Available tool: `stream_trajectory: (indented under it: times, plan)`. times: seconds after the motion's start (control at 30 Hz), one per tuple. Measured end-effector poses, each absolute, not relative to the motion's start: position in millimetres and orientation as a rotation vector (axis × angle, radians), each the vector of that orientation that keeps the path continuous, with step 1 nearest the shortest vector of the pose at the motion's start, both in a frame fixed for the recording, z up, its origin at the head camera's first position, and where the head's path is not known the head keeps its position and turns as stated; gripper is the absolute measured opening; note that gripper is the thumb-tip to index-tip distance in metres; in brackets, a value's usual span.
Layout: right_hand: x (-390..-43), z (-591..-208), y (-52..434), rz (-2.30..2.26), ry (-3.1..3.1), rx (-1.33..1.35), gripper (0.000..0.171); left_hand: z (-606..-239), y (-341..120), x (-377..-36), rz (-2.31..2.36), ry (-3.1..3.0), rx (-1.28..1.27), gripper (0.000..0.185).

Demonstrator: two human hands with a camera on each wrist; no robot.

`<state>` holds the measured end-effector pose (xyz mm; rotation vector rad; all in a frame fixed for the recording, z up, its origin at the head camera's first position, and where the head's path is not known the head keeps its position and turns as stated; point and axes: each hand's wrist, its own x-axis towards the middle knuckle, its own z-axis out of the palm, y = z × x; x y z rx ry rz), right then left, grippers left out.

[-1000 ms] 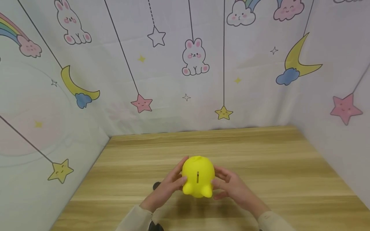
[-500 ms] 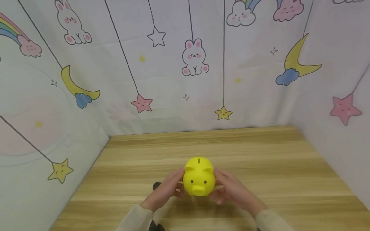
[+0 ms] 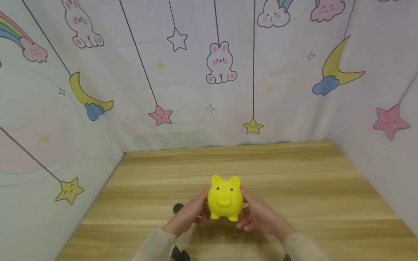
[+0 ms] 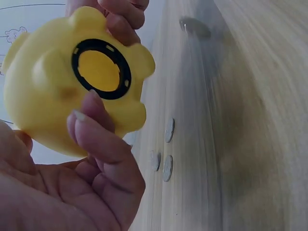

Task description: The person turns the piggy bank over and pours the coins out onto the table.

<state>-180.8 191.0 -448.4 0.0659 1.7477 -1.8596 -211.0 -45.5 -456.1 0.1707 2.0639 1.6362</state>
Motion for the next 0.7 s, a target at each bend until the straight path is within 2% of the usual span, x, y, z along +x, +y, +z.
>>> stream_trajectory:
  times: [0.33,0.7]
  plan:
    - [-181.5,-452.1,195.9,-1.914,1.824,0.020,0.085,-459.1,-48.3,-212.4,1.710,1.989,0.246,0.067]
    - [-180.9,-447.1,195.9,-2.016,1.742,-0.071,0.079,-457.6,-49.6,-214.3,1.828,1.861,0.344,0.068]
